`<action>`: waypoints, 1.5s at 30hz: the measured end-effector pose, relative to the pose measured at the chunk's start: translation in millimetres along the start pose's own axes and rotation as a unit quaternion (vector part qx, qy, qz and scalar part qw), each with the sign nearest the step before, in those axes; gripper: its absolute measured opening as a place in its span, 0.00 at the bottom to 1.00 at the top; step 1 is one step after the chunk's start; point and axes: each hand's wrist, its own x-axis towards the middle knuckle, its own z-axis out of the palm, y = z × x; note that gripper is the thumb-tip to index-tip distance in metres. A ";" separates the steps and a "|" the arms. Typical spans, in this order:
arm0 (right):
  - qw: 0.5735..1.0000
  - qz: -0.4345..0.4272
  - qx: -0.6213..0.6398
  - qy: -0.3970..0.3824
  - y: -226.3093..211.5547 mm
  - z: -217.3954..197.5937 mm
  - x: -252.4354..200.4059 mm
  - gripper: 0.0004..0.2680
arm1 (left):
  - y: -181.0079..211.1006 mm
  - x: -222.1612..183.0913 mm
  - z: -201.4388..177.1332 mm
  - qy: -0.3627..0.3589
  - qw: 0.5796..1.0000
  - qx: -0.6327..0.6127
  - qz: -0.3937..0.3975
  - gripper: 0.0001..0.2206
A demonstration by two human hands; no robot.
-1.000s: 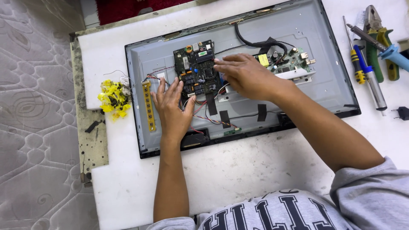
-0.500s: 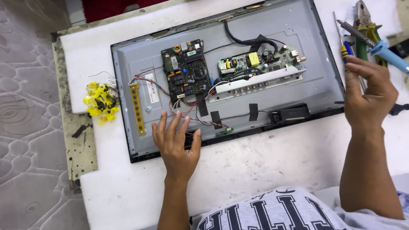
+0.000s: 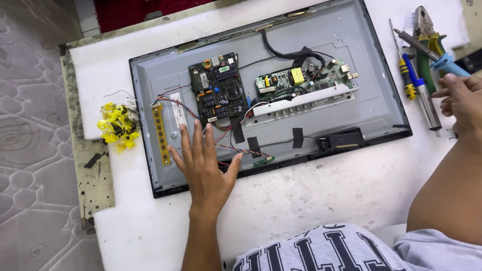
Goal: Soldering wires to a circuit board and then installing the board into a television chassis using a screwdriver.
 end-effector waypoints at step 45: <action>0.719 0.247 0.643 0.087 -105.6 29.4 -32.2 0.07 | 52.5 82.7 54.7 0.035 0.983 -0.089 0.155 0.20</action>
